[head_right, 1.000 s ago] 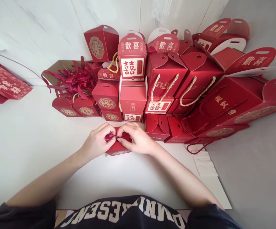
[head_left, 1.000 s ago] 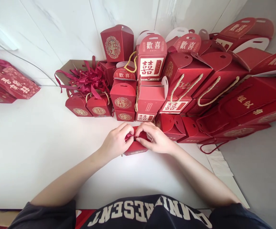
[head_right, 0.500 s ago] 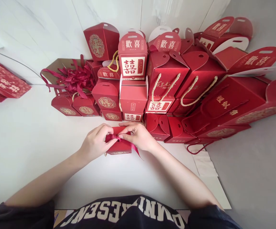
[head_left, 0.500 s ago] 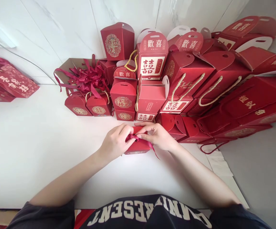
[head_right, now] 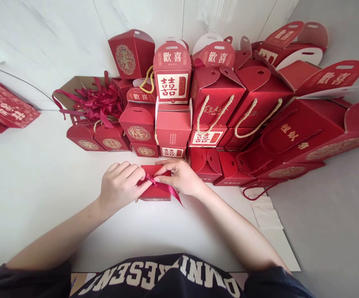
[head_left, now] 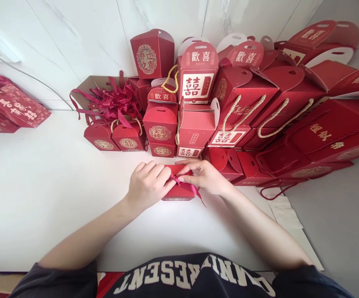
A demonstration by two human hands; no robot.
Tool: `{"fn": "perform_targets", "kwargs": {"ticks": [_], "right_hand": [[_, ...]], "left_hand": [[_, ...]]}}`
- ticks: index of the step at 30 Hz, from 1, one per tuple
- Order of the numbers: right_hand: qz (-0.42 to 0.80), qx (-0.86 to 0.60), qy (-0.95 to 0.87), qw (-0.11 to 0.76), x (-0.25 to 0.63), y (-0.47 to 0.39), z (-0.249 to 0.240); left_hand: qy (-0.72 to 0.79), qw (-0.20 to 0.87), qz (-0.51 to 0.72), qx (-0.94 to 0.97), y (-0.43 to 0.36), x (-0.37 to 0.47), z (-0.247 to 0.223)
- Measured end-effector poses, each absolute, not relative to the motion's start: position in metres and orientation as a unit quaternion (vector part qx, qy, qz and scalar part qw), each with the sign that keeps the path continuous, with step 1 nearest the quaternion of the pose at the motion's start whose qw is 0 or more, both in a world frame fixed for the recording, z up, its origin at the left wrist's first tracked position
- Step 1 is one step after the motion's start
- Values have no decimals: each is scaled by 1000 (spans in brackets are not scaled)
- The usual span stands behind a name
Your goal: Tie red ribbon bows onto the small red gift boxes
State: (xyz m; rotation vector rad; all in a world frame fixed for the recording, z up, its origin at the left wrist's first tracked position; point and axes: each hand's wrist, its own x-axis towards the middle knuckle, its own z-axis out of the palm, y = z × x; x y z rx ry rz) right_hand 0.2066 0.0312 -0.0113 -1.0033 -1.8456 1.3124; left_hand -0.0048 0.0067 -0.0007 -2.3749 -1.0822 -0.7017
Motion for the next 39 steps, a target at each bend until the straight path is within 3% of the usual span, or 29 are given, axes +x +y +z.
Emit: {"fn": "perform_targets", "kwargs": {"ticks": [4, 10, 14, 18, 32, 39], "right_hand": [[507, -404, -683, 336, 207, 30, -10], [477, -388, -716, 331, 208, 31, -12], [476, -390, -719, 322, 208, 31, -12], [473, -404, -725, 296, 212, 30, -3], [331, -452, -799, 217, 226, 23, 17], [352, -430, -802, 218, 227, 22, 17]], "left_hand": [[-434, 130, -252, -855, 7, -6, 2], [-504, -297, -204, -785, 15, -12, 20], [-489, -427, -198, -735, 21, -15, 26], [-489, -447, -182, -726, 24, -19, 30], [-550, -332, -98, -760, 23, -32, 38], [-467, -335, -139, -807, 23, -29, 38]]}}
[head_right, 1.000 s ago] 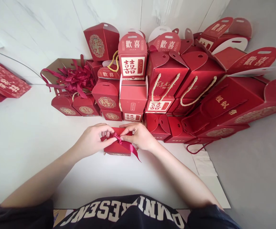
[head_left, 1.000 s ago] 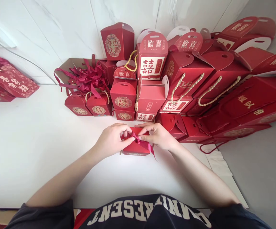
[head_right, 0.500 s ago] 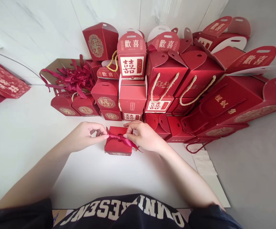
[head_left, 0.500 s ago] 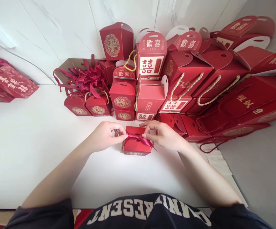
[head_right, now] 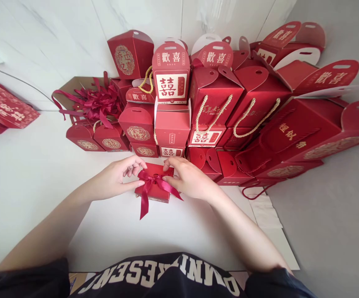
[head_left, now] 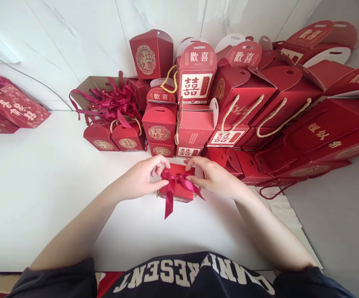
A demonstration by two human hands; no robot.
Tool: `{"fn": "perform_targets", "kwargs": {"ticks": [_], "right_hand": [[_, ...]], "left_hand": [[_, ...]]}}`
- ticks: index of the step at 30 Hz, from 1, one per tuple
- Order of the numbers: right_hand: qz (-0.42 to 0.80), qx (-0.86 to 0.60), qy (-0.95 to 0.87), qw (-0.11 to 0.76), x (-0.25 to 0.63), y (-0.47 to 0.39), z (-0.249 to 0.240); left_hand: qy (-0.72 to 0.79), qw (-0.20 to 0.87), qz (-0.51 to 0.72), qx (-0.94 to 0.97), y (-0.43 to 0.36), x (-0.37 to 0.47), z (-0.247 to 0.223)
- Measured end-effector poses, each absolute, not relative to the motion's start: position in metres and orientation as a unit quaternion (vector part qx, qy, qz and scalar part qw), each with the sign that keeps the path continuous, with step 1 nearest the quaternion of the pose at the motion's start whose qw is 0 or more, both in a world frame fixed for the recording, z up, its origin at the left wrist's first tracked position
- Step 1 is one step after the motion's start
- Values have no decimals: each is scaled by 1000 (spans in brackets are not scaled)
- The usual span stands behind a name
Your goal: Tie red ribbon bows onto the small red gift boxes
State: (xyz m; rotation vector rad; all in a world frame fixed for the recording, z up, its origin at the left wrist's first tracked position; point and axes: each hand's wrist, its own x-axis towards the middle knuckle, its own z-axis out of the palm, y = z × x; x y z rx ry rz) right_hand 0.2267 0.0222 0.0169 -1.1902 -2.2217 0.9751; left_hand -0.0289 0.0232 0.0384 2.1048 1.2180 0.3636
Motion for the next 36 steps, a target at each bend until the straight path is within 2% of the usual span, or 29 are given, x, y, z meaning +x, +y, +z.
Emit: {"fn": "perform_targets", "kwargs": {"ticks": [6, 15, 19, 23, 26, 36], "right_hand": [[347, -381, -820, 249, 227, 23, 18], [352, -366, -834, 216, 226, 28, 13], [356, -359, -835, 217, 225, 29, 13], [354, -348, -840, 220, 225, 30, 13], [355, -346, -839, 223, 226, 30, 14], [361, -348, -835, 225, 226, 29, 16]], "left_hand": [[435, 315, 156, 829, 22, -25, 37], [443, 287, 164, 833, 23, -19, 27], [354, 255, 156, 886, 26, -27, 35], [275, 174, 172, 930, 35, -40, 34], [272, 127, 192, 934, 41, -47, 29], [284, 109, 188, 934, 45, -47, 22]]}}
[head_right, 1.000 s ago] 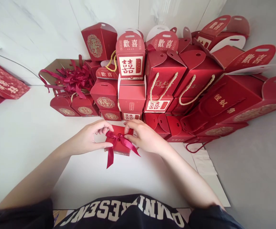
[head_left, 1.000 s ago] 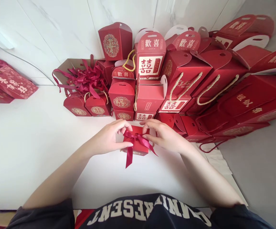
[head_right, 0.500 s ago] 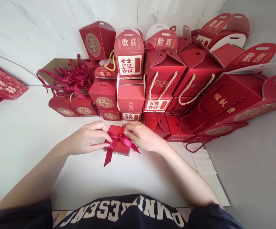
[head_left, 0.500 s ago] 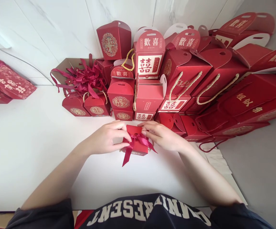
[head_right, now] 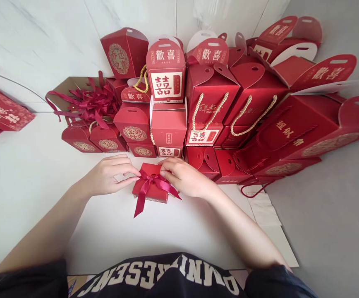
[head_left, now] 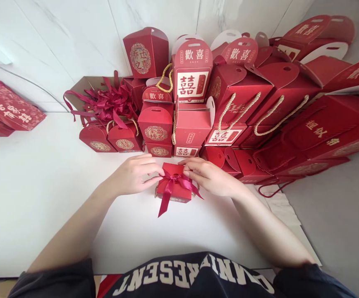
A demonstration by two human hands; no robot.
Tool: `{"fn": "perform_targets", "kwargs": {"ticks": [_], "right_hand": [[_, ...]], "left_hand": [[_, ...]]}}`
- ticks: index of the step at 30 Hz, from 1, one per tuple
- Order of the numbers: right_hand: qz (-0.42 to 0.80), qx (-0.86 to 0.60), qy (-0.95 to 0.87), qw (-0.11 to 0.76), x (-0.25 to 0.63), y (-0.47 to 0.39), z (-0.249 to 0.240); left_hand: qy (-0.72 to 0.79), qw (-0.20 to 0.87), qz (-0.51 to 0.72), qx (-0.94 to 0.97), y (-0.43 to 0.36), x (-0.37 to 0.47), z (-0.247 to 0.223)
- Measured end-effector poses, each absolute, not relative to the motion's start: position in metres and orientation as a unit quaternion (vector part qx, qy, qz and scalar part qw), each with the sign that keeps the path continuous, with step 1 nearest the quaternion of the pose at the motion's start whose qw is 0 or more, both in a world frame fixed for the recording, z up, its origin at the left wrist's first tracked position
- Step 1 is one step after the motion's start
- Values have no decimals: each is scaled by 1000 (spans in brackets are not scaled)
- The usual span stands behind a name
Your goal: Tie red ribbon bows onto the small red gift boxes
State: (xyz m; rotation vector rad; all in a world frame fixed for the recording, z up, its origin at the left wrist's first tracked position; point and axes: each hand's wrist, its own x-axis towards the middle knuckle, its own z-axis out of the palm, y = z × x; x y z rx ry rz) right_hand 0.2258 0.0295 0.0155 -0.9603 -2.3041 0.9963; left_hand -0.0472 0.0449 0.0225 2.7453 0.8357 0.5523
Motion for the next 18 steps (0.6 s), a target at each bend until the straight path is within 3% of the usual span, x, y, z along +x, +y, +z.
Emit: {"fn": "perform_targets", "kwargs": {"ticks": [14, 18], "right_hand": [[376, -348, -822, 250, 223, 29, 14], [403, -348, -803, 269, 220, 29, 11]], "left_hand": [[297, 23, 162, 941, 44, -45, 22], [337, 139, 195, 911, 37, -31, 23]]}}
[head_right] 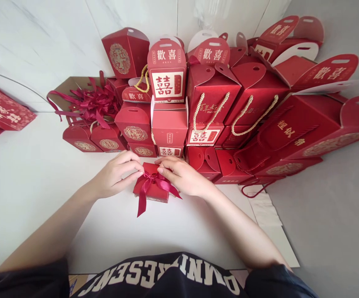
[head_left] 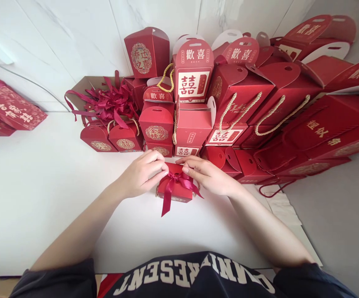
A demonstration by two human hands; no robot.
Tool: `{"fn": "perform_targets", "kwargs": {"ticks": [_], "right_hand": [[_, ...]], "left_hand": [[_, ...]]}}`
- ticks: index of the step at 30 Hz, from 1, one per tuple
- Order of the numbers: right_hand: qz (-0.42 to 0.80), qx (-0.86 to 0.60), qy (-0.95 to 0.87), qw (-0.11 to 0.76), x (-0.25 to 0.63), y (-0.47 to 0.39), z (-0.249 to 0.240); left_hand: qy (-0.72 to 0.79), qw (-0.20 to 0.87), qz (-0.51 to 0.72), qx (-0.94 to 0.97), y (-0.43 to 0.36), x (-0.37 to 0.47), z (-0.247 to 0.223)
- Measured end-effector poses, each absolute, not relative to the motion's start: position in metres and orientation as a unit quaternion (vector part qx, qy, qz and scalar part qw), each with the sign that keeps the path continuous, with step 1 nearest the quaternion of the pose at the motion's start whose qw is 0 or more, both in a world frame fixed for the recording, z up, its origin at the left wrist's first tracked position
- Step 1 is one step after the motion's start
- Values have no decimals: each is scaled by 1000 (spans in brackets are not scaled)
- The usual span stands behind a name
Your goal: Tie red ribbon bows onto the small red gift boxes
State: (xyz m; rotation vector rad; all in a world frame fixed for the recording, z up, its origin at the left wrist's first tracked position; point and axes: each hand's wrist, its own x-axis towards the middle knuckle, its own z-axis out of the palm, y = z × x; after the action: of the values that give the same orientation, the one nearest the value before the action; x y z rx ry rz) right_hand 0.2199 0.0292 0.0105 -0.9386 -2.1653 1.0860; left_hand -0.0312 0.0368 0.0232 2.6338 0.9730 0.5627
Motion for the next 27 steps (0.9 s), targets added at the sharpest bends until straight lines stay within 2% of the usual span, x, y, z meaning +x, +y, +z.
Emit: {"fn": "perform_targets", "kwargs": {"ticks": [3, 6, 18, 27], "right_hand": [[393, -346, -810, 263, 219, 30, 8], [397, -335, -813, 261, 220, 32, 6], [455, -381, -760, 265, 217, 32, 0], [492, -380, -694, 362, 204, 33, -18]], "left_hand": [[346, 237, 211, 883, 34, -22, 18], [349, 286, 217, 866, 35, -17, 10], [410, 339, 194, 824, 39, -14, -1], [420, 354, 192, 813, 43, -18, -3]]}}
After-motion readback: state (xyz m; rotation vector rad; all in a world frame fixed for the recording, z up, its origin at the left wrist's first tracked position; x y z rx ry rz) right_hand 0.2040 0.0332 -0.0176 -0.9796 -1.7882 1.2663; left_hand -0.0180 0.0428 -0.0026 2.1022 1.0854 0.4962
